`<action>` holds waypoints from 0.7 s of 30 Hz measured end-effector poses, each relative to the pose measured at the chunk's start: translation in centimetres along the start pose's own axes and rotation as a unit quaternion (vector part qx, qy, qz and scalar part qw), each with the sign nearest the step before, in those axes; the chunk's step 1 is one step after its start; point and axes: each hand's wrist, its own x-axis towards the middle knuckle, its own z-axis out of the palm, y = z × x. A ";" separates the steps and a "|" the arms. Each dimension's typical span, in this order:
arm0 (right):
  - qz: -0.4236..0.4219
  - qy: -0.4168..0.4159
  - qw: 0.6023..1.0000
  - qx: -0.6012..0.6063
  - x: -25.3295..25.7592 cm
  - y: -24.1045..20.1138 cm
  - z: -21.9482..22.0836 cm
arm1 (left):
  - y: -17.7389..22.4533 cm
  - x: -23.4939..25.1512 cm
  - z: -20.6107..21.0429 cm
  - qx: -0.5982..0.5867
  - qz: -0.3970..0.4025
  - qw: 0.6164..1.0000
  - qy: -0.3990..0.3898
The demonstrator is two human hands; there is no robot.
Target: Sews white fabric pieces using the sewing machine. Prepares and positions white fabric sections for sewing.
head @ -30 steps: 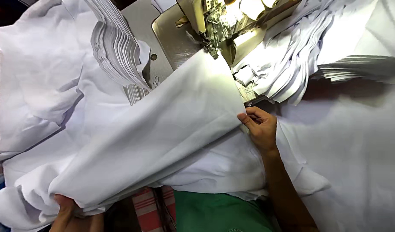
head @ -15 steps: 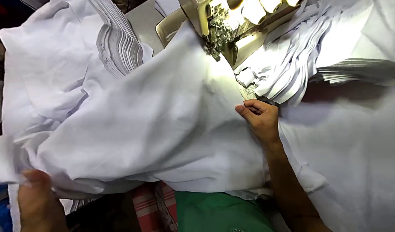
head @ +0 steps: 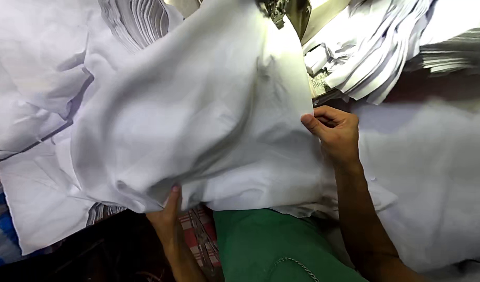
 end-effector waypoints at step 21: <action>-0.012 0.065 0.998 0.019 -0.4 0.6 0.3 | 6.9 1.2 -1.5 -0.176 0.061 0.981 -0.050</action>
